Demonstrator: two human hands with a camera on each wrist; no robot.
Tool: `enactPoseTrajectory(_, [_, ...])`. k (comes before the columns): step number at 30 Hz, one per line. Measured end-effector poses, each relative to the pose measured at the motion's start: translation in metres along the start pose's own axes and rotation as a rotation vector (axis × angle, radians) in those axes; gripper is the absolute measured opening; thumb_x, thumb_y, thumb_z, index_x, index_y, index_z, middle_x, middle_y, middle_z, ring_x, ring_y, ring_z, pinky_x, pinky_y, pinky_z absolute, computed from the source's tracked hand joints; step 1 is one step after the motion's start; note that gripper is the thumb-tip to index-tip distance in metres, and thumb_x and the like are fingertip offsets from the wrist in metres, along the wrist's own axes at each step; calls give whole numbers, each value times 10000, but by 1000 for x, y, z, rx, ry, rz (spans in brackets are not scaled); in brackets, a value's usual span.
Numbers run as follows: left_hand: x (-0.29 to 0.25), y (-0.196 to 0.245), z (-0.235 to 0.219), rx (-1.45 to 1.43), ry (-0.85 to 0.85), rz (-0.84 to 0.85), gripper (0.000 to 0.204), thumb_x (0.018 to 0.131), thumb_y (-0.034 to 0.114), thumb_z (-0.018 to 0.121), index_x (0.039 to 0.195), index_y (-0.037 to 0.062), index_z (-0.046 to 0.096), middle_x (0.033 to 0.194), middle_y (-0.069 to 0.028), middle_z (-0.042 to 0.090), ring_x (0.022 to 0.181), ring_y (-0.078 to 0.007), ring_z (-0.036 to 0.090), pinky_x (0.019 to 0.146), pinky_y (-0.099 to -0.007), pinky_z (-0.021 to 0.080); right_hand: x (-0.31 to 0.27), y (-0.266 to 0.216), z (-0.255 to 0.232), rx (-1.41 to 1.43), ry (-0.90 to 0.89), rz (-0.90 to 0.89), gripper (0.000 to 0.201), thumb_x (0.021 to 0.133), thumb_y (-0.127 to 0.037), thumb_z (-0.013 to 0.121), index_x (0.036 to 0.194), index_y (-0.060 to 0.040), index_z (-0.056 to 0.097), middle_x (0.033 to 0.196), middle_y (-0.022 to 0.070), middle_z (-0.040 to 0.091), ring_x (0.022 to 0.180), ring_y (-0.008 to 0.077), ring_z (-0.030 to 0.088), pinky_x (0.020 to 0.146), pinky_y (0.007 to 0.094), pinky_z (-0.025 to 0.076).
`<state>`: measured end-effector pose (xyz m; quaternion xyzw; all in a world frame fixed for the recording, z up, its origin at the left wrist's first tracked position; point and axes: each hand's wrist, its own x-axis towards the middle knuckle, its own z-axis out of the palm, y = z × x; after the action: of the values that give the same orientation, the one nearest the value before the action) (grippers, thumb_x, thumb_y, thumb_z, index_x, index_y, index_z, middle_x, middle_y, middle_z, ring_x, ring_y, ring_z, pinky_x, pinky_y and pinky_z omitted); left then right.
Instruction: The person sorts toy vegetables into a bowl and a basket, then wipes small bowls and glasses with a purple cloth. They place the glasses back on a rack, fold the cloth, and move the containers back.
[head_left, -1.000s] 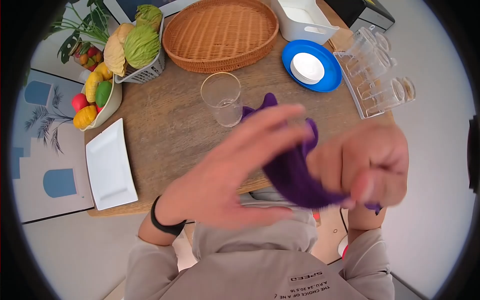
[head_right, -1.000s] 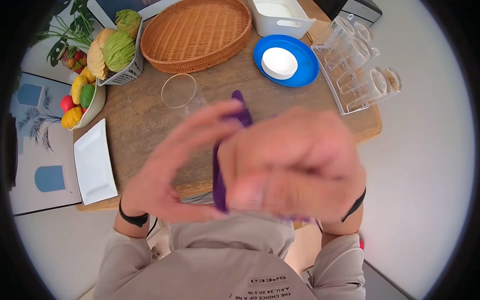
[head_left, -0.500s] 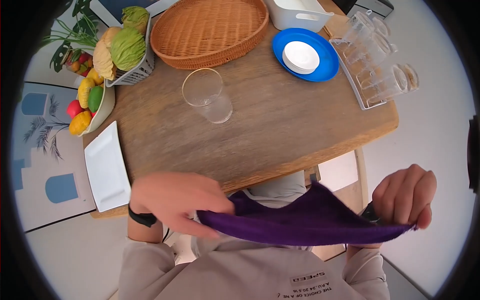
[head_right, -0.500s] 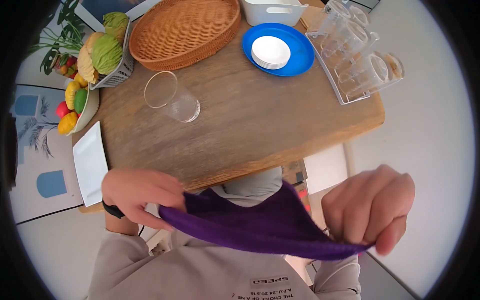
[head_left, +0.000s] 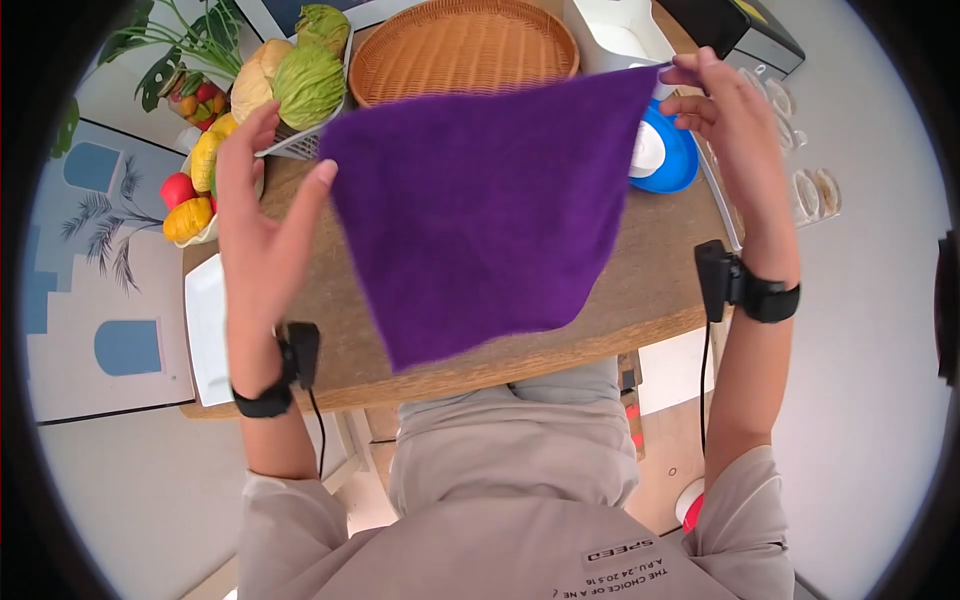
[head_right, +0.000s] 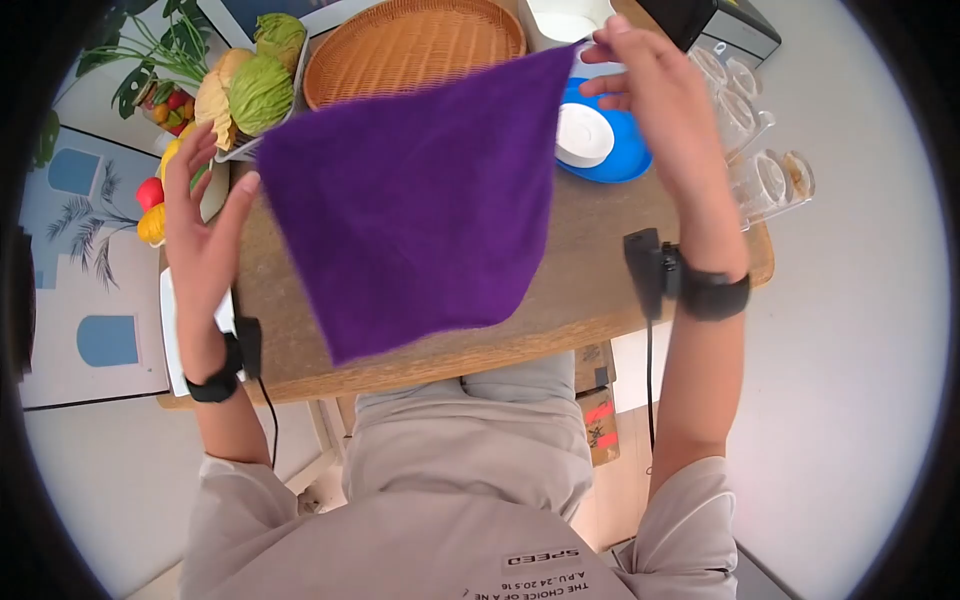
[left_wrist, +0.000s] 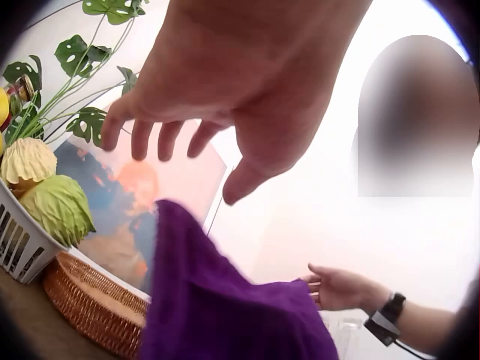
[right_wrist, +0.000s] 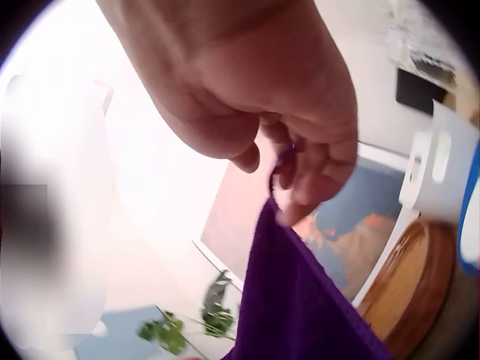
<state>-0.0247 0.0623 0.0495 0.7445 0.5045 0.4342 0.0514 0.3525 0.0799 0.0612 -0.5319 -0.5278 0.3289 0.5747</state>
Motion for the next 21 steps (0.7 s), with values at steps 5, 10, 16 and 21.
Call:
enactPoseTrajectory(5, [-65, 20, 42, -691, -184, -382, 546, 960, 166, 661, 1422, -2, 425, 1413, -139, 490, 1351, -238, 449, 1156, -398, 330, -69, 26, 37, -59, 136, 12, 394, 1022, -336, 549, 1185, 12, 635, 1139, 113, 671, 1037, 189, 638, 910, 337, 503])
enactPoseTrajectory(10, [-79, 41, 97, -1038, -192, -656, 514, 1078, 373, 382, 1469, 40, 406, 1482, -112, 464, 1418, -216, 395, 1194, -413, 263, -127, 66, 116, 380, -60, 377, 483, 1049, -326, 481, 1391, 15, 493, 1374, 121, 564, 1282, 230, 528, 1124, 388, 384])
enactPoseTrajectory(16, [-50, 35, 122, -1312, -141, -667, 528, 1086, 411, 364, 1437, 28, 457, 1455, -68, 507, 1359, -199, 455, 1156, -373, 308, -98, 59, 157, 697, -86, 419, 535, 1079, -427, 386, 1415, -24, 490, 1404, 92, 544, 1293, 166, 499, 1140, 332, 341])
enactPoseTrajectory(21, [-43, 26, 148, -1393, -69, -782, 405, 1082, 388, 413, 1233, 44, 562, 1205, -37, 601, 1114, -132, 543, 1022, -299, 397, -86, 68, 169, 686, -61, 370, 562, 1076, -479, 355, 1355, -28, 541, 1333, 89, 597, 1206, 177, 565, 1073, 320, 408])
